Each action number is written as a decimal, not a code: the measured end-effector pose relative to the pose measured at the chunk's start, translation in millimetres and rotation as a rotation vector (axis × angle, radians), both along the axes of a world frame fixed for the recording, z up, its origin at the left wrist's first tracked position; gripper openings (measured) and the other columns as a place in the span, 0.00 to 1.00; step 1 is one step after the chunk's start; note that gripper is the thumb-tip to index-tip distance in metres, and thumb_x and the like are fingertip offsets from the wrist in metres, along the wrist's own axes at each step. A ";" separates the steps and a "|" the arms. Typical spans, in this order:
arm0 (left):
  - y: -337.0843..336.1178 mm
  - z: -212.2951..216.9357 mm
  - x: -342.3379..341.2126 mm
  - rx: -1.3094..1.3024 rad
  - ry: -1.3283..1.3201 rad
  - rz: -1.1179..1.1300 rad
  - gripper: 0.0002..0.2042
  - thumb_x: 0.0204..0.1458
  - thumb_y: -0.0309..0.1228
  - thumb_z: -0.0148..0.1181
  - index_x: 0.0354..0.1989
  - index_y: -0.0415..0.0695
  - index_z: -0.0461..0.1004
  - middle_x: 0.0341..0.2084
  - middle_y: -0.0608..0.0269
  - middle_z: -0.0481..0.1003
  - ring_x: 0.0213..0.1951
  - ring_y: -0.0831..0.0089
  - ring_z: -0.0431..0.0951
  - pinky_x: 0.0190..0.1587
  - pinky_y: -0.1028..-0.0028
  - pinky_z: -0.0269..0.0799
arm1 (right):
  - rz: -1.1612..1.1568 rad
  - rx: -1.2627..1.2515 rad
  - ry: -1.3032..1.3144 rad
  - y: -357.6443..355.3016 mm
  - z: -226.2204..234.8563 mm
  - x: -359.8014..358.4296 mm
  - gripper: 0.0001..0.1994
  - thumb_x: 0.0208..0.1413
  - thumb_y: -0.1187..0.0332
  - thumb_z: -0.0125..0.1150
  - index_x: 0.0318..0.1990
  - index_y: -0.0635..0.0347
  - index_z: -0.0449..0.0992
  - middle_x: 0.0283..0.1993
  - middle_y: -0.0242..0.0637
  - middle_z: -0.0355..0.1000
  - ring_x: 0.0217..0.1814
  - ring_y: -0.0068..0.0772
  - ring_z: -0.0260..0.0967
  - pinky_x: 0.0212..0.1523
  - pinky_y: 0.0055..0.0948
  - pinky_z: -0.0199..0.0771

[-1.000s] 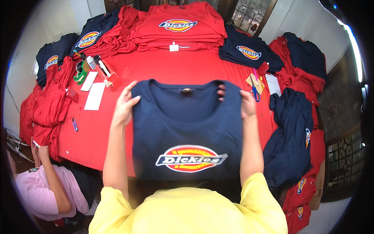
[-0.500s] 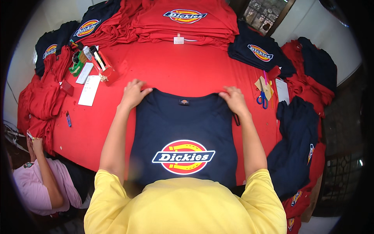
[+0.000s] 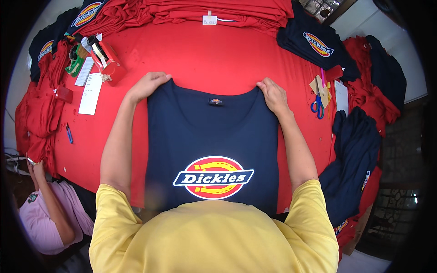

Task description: The person picks up a dark blue shirt from a pile, lays it flat on a red table, and folds it.

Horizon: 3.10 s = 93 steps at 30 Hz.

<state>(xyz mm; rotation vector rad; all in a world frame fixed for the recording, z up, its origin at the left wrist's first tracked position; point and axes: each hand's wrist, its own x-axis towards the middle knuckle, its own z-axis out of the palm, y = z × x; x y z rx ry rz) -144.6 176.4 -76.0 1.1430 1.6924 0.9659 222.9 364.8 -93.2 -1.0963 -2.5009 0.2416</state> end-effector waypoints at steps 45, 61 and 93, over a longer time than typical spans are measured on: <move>-71.1 -16.8 62.4 0.154 -1.213 0.161 0.27 0.62 0.46 0.44 0.59 0.34 0.65 0.54 0.47 0.71 0.55 0.61 0.73 0.59 0.62 0.67 | 0.137 -1.759 1.184 -73.9 13.8 39.5 0.37 0.65 0.44 0.33 0.63 0.75 0.57 0.64 0.58 0.59 0.68 0.52 0.58 0.64 0.46 0.63; -67.1 49.7 107.1 0.036 -0.944 0.264 0.23 0.63 0.42 0.43 0.51 0.32 0.71 0.46 0.51 0.76 0.48 0.63 0.77 0.54 0.66 0.72 | 0.131 -1.148 0.571 -74.3 38.0 46.5 0.23 0.63 0.53 0.46 0.45 0.69 0.75 0.44 0.43 0.74 0.46 0.39 0.70 0.50 0.34 0.69; -160.3 3.2 263.2 0.507 -0.117 -0.157 0.34 0.56 0.43 0.53 0.62 0.28 0.54 0.60 0.39 0.60 0.62 0.50 0.60 0.64 0.62 0.52 | 0.423 -0.323 0.460 -288.7 16.2 12.0 0.19 0.50 0.75 0.55 0.50 0.72 0.64 0.40 0.63 0.68 0.38 0.67 0.67 0.34 0.53 0.69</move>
